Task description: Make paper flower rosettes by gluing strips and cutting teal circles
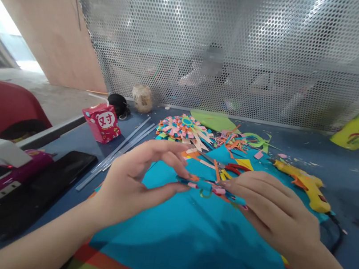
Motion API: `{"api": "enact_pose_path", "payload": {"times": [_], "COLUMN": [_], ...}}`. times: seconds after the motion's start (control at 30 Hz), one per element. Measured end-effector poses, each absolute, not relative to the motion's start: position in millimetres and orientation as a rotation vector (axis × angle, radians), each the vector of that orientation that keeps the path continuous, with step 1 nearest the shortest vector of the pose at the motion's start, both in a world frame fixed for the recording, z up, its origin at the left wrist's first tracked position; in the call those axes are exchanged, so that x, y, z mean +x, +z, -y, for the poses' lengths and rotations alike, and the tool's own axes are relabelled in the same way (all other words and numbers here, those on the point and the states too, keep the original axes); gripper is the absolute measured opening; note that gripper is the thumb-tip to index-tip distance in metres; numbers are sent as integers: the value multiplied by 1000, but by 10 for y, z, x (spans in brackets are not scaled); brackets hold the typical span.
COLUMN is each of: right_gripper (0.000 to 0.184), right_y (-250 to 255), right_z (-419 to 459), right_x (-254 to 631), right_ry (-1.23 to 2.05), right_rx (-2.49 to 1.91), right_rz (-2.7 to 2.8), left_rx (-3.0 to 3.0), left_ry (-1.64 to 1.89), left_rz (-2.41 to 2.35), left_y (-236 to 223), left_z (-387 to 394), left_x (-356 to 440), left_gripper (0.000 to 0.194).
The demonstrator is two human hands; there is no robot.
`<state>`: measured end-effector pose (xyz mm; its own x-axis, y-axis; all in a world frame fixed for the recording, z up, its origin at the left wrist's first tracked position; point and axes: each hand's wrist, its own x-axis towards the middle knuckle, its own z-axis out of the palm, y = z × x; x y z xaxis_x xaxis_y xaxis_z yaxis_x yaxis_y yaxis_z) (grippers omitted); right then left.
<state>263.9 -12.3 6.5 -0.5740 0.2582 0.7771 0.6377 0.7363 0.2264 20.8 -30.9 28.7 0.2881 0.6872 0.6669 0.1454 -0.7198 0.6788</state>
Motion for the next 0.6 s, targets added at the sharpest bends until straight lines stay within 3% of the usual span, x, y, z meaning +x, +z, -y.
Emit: {"api": "enact_pose_path", "payload": {"times": [0.2,0.43,0.6], "right_gripper": [10,7,13], "right_y": [66,84,96], "right_z": [51,74,68], "right_x": [2563,2488,2475], "right_ry": [-566,4,192], "right_rx": [-607,-782,-818], "right_rz": [2219,2308,2273], "left_rx": [1799,1448,1361], "left_ry": [1282,1063,1029], "left_rz": [-856,-912,-926], "left_y": [321,296,267], "left_z": [232,125,85], "left_x": [187,176,183], "left_gripper": [51,42,41]}}
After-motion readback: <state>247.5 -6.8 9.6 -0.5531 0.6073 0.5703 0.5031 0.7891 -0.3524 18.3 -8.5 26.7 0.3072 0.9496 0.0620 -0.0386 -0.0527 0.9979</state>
